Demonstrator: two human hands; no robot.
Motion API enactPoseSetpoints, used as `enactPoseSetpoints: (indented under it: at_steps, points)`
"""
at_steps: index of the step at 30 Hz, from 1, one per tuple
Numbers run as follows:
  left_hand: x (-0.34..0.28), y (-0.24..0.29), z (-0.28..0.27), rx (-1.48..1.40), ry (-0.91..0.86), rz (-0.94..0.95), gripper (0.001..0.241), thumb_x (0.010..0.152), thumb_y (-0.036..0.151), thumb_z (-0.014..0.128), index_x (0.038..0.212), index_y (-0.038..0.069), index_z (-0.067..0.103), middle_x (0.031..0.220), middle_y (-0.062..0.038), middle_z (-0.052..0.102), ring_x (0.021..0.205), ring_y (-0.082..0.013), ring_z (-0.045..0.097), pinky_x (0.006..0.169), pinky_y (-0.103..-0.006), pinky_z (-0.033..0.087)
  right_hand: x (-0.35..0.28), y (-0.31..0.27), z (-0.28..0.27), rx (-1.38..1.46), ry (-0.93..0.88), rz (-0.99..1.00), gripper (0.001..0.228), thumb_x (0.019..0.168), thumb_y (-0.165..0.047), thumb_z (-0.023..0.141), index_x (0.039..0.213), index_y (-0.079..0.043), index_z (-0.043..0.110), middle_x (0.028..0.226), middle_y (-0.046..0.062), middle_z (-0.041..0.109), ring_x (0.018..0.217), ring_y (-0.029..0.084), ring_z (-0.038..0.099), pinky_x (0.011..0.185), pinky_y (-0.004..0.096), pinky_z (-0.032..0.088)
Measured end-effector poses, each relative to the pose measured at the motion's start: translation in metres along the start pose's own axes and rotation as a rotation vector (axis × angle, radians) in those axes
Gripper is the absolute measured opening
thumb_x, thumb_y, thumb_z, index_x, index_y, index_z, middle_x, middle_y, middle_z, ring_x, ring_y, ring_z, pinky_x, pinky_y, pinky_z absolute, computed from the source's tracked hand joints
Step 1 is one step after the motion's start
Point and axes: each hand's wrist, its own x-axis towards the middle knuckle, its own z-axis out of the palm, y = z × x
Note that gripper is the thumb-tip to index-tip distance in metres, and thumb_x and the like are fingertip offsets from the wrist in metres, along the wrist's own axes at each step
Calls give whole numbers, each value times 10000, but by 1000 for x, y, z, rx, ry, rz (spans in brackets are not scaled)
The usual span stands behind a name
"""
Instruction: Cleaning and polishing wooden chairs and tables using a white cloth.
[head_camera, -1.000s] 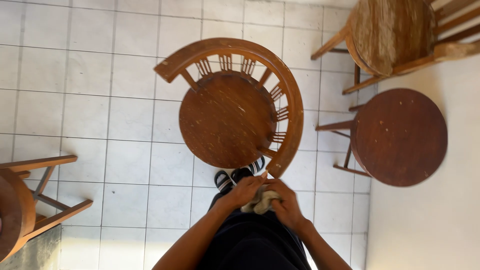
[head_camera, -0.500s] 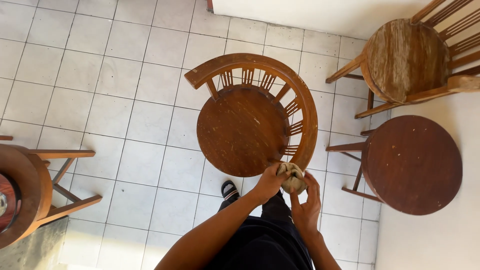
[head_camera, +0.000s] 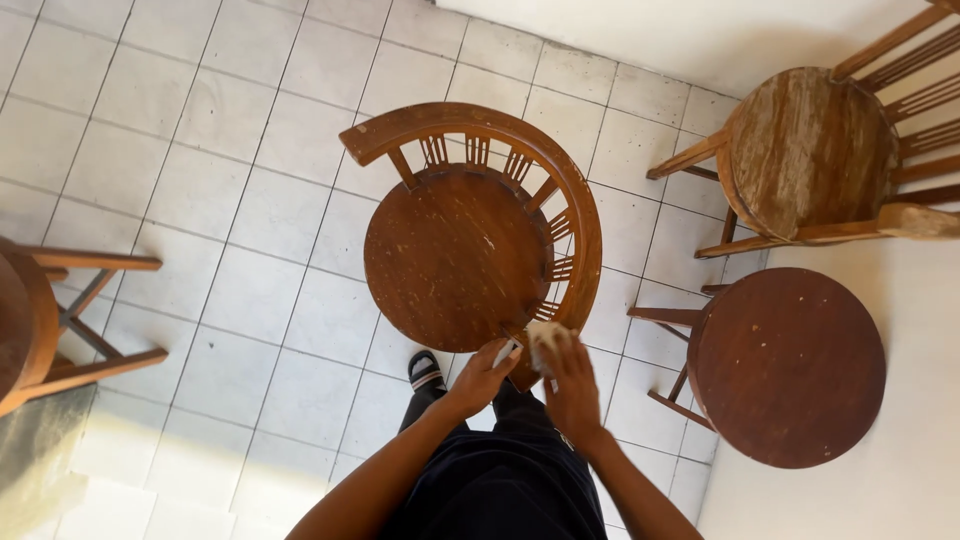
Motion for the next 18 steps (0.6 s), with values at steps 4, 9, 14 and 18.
enactPoseSetpoints:
  at_steps: [4,9,14,18]
  points:
    - [-5,-13,7,-48,89,-45,687,1007,509,465,1440,-21,517,1481,-208,558,1399,-335,515,1162,-389,381,-1,11,-8,2,-91,-239,575,830,-89,691,1391,-120,572,1444,194,519,1385,429,419,1137,580,349]
    - [-4,-10,22,-16,169,-140,701,1037,524,415,1500,-1,442,1557,-208,457,1459,-334,410,1187,-398,310,58,90,-30,205,-107,-433,599,921,116,556,1456,-152,536,1501,131,548,1420,357,525,1277,476,396]
    - [-1,9,36,-153,233,-203,764,1026,586,331,1511,5,433,1554,-208,464,1455,-327,427,1183,-392,324,51,114,-5,-65,-62,-340,553,881,57,610,1399,-137,589,1531,176,513,1481,412,396,1252,552,250]
    - [2,2,49,-381,331,-194,791,1029,620,296,1522,13,410,1591,-189,431,1500,-304,370,1218,-386,283,7,61,0,250,-243,-493,427,962,-97,631,1381,-57,556,1519,196,476,1493,405,349,1239,570,216]
